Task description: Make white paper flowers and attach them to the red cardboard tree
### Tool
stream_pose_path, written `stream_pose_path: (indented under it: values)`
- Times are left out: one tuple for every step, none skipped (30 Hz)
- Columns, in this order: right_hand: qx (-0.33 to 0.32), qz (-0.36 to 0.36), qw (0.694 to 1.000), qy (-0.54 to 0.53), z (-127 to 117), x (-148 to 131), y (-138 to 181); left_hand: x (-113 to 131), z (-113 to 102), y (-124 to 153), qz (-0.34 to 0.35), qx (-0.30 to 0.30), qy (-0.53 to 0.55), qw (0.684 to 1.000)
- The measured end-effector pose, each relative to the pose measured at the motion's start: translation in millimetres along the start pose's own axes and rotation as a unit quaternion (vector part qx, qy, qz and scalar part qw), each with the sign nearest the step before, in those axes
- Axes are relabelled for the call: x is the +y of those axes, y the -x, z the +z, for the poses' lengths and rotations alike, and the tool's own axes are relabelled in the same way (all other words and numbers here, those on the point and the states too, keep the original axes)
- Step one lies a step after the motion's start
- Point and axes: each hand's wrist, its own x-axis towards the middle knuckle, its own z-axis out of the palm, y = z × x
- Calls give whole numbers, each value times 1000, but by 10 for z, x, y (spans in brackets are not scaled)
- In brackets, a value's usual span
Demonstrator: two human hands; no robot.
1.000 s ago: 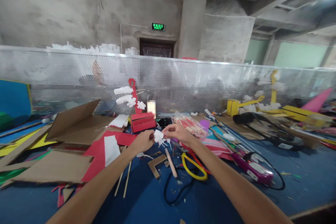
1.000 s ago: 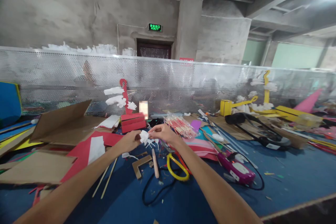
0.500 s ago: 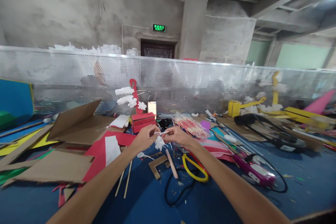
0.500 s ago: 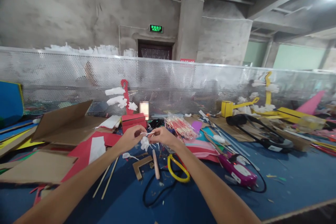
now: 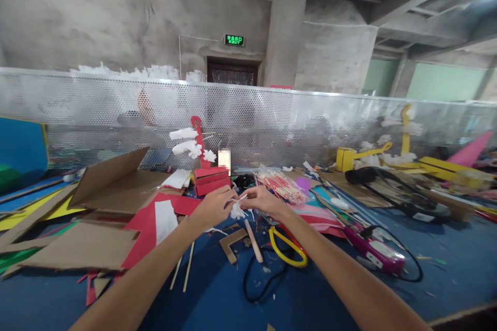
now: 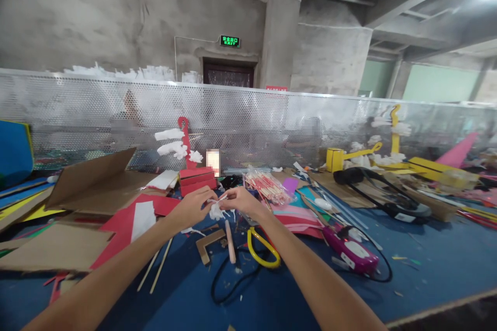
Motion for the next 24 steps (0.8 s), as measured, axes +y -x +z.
stream_pose_path:
  values:
    - [-3, -4, 1000, 0, 1, -4, 3, 3, 1, 1, 4, -3, -9, 1000]
    - [-4, -7, 1000, 0, 2, -7, 5, 5, 2, 1, 7, -5, -17, 1000]
    - [-4, -9, 1000, 0, 2, -9, 7, 8, 3, 0, 9, -7, -25, 1000]
    - [-3, -9, 1000, 0, 2, -9, 7, 10, 4, -2, 10, -9, -30, 999]
    - [-1, -7, 1000, 0, 2, -7, 7, 13, 4, -5, 11, -10, -34, 999]
    - [2, -5, 1000, 0, 2, -5, 6, 18, 4, -8, 12, -9, -36, 999]
    - [4, -4, 1000, 0, 2, -4, 5, 24, 1, -10, 13, -8, -35, 999]
    - [6, -4, 1000, 1, 3, -4, 4, 32, -2, -12, 14, -5, -32, 999]
    - [8, -6, 1000, 1, 5, -6, 4, 41, -7, -14, 13, -1, -25, 1000]
    - [10, -9, 1000, 0, 9, -12, 5, 50, -12, -15, 11, 4, -15, 1000]
    - [13, -11, 1000, -2, 12, -22, 6, 58, -18, -17, 9, 8, -2, 1000]
    - [16, -11, 1000, -2, 15, -36, 9, 63, -22, -19, 7, 13, 13, 1000]
    - [20, -10, 1000, -3, 15, -53, 11, 62, -25, -23, 5, 19, 28, 999]
    - [23, -8, 1000, -2, 13, -72, 14, 53, -23, -28, 2, 26, 42, 999]
    - [27, -7, 1000, -1, 5, -90, 16, 37, -15, -35, -3, 34, 57, 998]
    - [32, -5, 999, 1, -7, -107, 16, 12, -1, -43, -13, 43, 70, 997]
    - [38, -5, 999, -1, -24, -119, 15, -20, 19, -50, -26, 51, 80, 995]
    - [44, -5, 999, -6, -47, -125, 12, -56, 47, -55, -44, 56, 87, 994]
    - [51, -6, 999, -15, -74, -126, 7, -94, 79, -57, -64, 56, 89, 992]
    - [57, -9, 998, -29, -103, -121, 1, -131, 116, -54, -83, 50, 88, 991]
    - [66, -12, 997, -42, -133, -112, -6, -163, 155, -46, -103, 38, 84, 990]
    - [75, -14, 996, -48, -161, -102, -13, -189, 194, -34, -118, 11, 76, 990]
    - [85, -16, 995, -54, -184, -92, -19, -207, 231, -19, -126, -21, 67, 990]
    - [95, -17, 994, -57, -202, -86, -24, -218, 265, -2, -128, -39, 63, 989]
